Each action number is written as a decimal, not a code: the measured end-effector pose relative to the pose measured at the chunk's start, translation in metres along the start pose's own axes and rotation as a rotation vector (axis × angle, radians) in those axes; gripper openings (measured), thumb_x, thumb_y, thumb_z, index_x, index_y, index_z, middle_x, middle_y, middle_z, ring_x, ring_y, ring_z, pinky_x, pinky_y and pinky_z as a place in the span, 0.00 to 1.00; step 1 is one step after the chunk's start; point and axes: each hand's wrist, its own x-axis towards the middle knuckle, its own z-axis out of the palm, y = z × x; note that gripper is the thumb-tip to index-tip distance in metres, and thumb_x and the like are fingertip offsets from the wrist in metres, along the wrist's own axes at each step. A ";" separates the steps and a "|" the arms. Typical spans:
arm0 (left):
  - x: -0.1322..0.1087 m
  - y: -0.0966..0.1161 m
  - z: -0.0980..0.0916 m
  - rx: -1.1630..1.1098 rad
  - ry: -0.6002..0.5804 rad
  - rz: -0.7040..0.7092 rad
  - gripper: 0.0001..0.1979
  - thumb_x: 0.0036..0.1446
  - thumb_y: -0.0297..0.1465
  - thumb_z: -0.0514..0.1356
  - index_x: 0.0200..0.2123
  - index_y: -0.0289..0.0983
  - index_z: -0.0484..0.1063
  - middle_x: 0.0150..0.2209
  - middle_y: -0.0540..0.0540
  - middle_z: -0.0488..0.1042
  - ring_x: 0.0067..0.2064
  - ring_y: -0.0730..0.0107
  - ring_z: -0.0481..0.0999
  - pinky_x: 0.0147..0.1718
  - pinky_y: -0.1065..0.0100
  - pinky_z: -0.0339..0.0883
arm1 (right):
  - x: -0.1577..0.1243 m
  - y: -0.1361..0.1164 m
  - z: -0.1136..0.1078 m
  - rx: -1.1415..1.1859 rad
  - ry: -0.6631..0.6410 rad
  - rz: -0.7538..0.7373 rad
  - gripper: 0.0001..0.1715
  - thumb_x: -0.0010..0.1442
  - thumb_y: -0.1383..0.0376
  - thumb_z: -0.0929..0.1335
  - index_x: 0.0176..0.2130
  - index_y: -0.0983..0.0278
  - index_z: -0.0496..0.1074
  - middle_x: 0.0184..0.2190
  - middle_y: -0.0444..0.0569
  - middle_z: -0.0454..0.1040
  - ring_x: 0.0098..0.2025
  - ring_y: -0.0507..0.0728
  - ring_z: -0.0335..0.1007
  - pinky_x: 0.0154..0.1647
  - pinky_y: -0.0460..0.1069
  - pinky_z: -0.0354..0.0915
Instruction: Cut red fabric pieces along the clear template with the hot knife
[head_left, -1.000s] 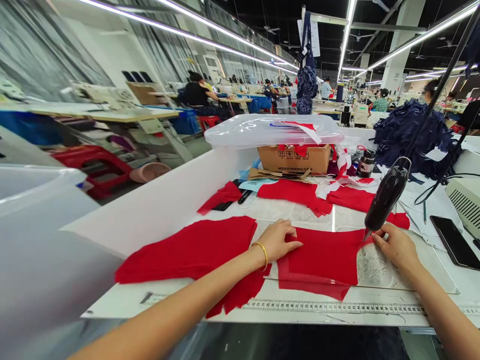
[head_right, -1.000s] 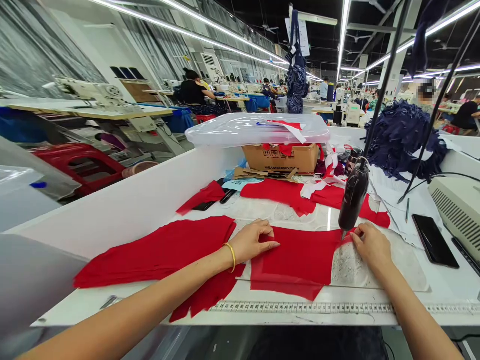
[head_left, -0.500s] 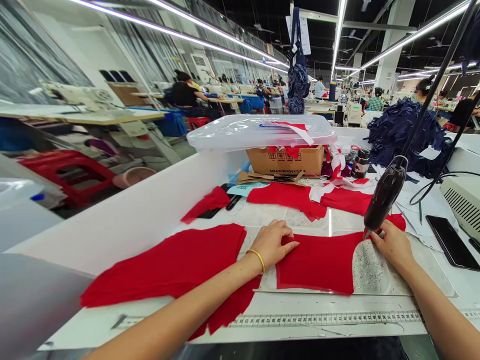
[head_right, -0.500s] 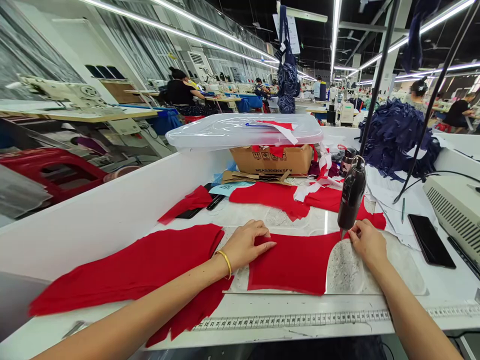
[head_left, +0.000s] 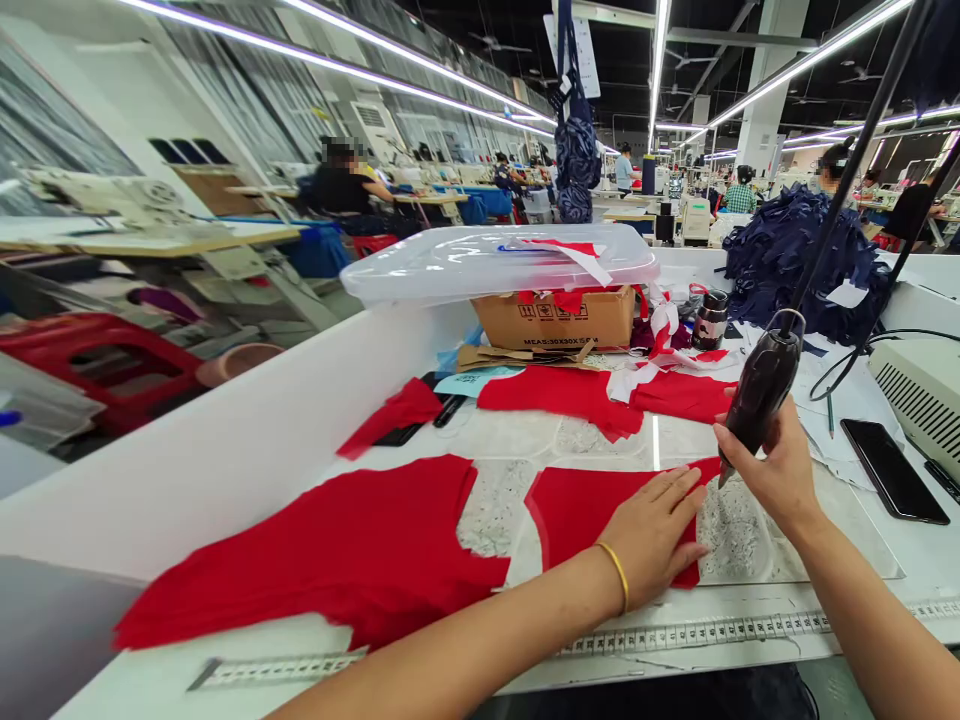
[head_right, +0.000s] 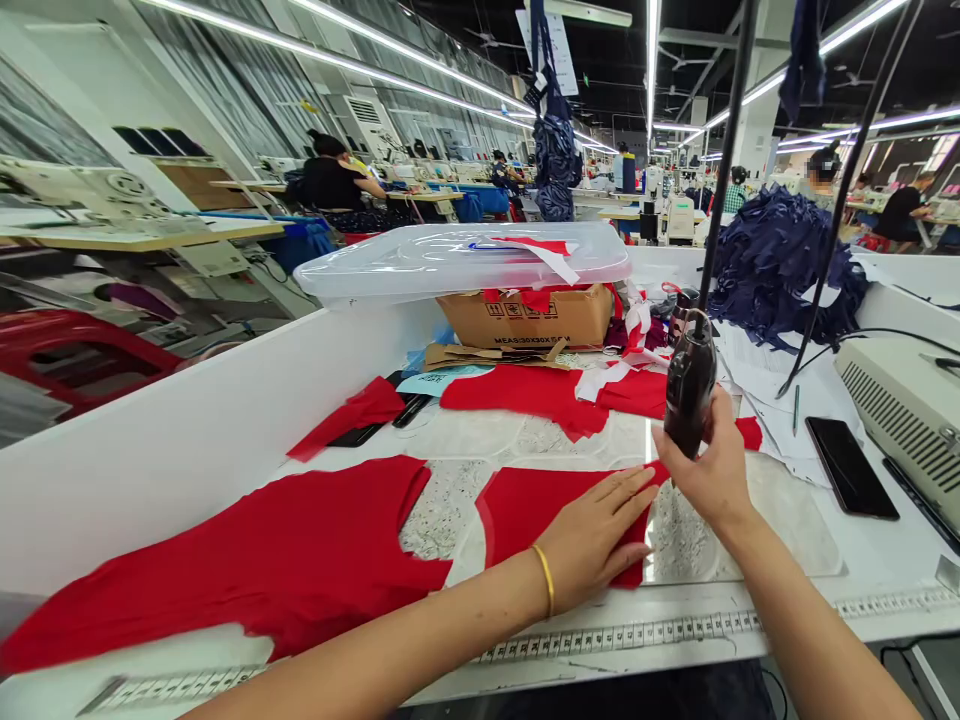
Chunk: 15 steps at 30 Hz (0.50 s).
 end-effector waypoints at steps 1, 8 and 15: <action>0.009 0.003 0.003 0.003 -0.013 -0.001 0.32 0.70 0.47 0.55 0.69 0.34 0.59 0.71 0.33 0.58 0.73 0.50 0.56 0.70 0.50 0.54 | 0.001 -0.005 0.003 -0.022 -0.005 0.027 0.24 0.53 0.53 0.73 0.46 0.59 0.67 0.37 0.47 0.76 0.36 0.57 0.73 0.38 0.55 0.72; 0.042 0.013 0.017 0.041 -0.086 -0.015 0.37 0.71 0.52 0.49 0.69 0.29 0.58 0.72 0.31 0.56 0.74 0.51 0.52 0.71 0.54 0.50 | 0.018 -0.010 -0.004 0.012 0.073 0.034 0.16 0.50 0.61 0.69 0.40 0.60 0.66 0.31 0.44 0.74 0.30 0.55 0.69 0.35 0.54 0.68; 0.045 0.011 0.024 -0.013 -0.073 -0.002 0.38 0.71 0.53 0.49 0.69 0.29 0.59 0.71 0.30 0.56 0.74 0.49 0.52 0.71 0.50 0.53 | 0.035 0.004 -0.005 -0.089 0.240 -0.012 0.19 0.51 0.53 0.71 0.35 0.57 0.60 0.24 0.37 0.64 0.25 0.52 0.64 0.28 0.50 0.64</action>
